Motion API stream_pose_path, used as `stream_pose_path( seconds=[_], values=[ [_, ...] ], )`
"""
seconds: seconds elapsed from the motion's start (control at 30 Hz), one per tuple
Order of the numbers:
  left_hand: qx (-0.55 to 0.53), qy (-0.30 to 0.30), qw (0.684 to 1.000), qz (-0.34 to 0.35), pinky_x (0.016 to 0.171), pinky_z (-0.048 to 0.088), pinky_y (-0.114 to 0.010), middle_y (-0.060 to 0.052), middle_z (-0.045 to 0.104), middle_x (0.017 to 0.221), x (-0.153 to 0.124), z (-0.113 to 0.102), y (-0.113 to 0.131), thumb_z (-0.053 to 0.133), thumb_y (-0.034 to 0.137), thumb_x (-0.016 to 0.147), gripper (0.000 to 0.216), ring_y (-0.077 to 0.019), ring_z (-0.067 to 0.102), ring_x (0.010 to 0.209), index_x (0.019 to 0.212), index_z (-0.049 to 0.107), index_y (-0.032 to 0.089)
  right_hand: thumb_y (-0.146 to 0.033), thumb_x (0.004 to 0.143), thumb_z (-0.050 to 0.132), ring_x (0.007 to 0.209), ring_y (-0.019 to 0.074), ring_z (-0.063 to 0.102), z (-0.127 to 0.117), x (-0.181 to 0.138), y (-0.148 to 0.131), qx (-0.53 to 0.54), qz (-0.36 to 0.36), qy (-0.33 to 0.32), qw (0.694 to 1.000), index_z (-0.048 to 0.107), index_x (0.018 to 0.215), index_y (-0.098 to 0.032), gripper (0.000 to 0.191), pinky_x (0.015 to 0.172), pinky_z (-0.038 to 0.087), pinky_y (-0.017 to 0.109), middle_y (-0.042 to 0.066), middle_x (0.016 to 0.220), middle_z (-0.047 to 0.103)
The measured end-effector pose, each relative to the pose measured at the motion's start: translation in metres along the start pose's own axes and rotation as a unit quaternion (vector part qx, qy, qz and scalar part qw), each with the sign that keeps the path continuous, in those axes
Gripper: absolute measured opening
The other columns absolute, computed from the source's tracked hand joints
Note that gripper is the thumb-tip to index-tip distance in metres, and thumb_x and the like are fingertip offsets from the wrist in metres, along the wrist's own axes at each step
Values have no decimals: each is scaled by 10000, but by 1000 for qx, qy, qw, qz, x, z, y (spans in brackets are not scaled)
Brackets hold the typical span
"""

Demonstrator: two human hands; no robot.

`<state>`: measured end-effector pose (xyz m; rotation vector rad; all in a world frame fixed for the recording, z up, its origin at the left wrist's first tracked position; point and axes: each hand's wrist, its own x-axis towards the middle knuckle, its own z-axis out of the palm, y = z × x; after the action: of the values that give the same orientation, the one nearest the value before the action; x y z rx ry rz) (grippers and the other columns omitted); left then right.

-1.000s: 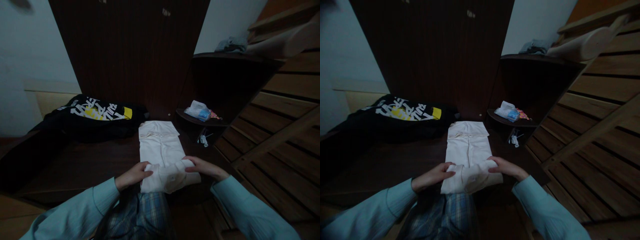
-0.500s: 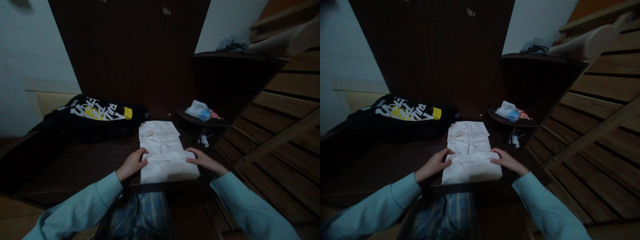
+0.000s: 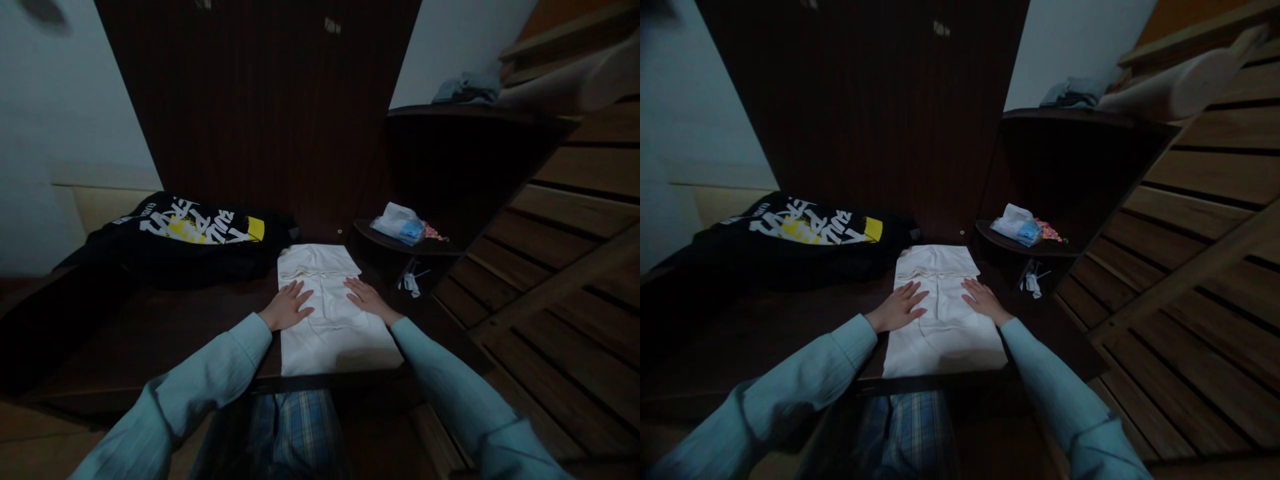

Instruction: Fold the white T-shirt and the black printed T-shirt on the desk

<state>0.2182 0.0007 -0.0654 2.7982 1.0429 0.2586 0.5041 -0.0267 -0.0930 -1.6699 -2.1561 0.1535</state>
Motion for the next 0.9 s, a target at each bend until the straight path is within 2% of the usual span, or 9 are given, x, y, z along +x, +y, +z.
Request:
stream_pose_path(
  seconds=[0.17, 0.23, 0.3, 0.43, 0.5, 0.6, 0.7, 0.8, 0.9],
  values=[
    [16, 5, 1000, 19, 979, 305, -433, -128, 422, 1326, -9, -2, 10, 347, 503, 842, 516, -298, 355, 1229, 1253, 445, 206, -404, 819, 423, 1256, 229, 350, 1, -19, 0, -21, 14, -26, 999, 503, 1216, -226, 442, 1012, 308, 429, 74, 1341, 424],
    [20, 42, 999, 28, 923, 366, -365, -109, 538, 1178, -6, -7, 9, 341, 439, 863, 423, -243, 471, 1106, 1159, 515, 191, -409, 786, 477, 1223, 225, 398, -8, -20, -2, 15, 10, -23, 1000, 551, 1158, -221, 423, 1006, 324, 402, 74, 1300, 475],
    [34, 97, 995, -6, 836, 410, -317, -90, 586, 1011, 0, -12, 3, 350, 342, 871, 325, -206, 529, 960, 1060, 554, 174, -402, 759, 508, 1112, 209, 510, -18, -16, -3, 69, 28, 4, 997, 605, 1057, -211, 367, 959, 379, 366, 74, 1180, 578],
    [92, 177, 972, -125, 747, 417, -321, -114, 540, 952, 12, -19, -16, 440, 258, 808, 262, -231, 507, 896, 1008, 563, 142, -359, 728, 506, 797, 184, 624, -26, 5, 6, 135, 200, 136, 961, 625, 896, -165, 282, 764, 476, 324, 72, 867, 671],
    [103, 168, 970, -144, 728, 415, -320, -119, 531, 955, 15, -20, -26, 458, 268, 792, 260, -239, 502, 891, 988, 579, 147, -359, 688, 532, 747, 188, 624, -22, 17, 11, 153, 279, 170, 933, 621, 837, -159, 265, 717, 478, 318, 68, 797, 669],
    [87, 136, 976, -149, 691, 419, -308, -112, 545, 924, 16, -20, -33, 444, 246, 786, 246, -239, 515, 866, 945, 607, 153, -359, 644, 548, 725, 194, 623, -13, 31, 15, 186, 335, 188, 904, 617, 802, -169, 257, 691, 474, 309, 53, 742, 662],
    [71, 131, 977, -153, 680, 423, -286, -101, 550, 944, 16, -20, -34, 445, 220, 774, 242, -227, 528, 876, 928, 623, 167, -331, 615, 543, 705, 197, 621, -6, 37, 12, 196, 346, 219, 891, 619, 845, -171, 291, 665, 473, 300, 43, 730, 660],
    [54, 157, 973, -163, 688, 425, -269, -96, 549, 961, 17, -21, -34, 436, 259, 794, 247, -213, 544, 880, 898, 645, 177, -322, 625, 520, 738, 194, 619, -4, 38, 8, 208, 313, 233, 897, 625, 882, -183, 310, 686, 474, 298, 32, 765, 668],
    [3, 182, 965, -187, 659, 423, -270, -101, 585, 926, 18, -20, -36, 410, 295, 820, 286, -214, 576, 825, 929, 646, 177, -310, 619, 538, 824, 206, 615, -5, 38, 7, 260, 284, 227, 895, 641, 774, -201, 216, 767, 464, 324, 32, 803, 679]
  ],
)
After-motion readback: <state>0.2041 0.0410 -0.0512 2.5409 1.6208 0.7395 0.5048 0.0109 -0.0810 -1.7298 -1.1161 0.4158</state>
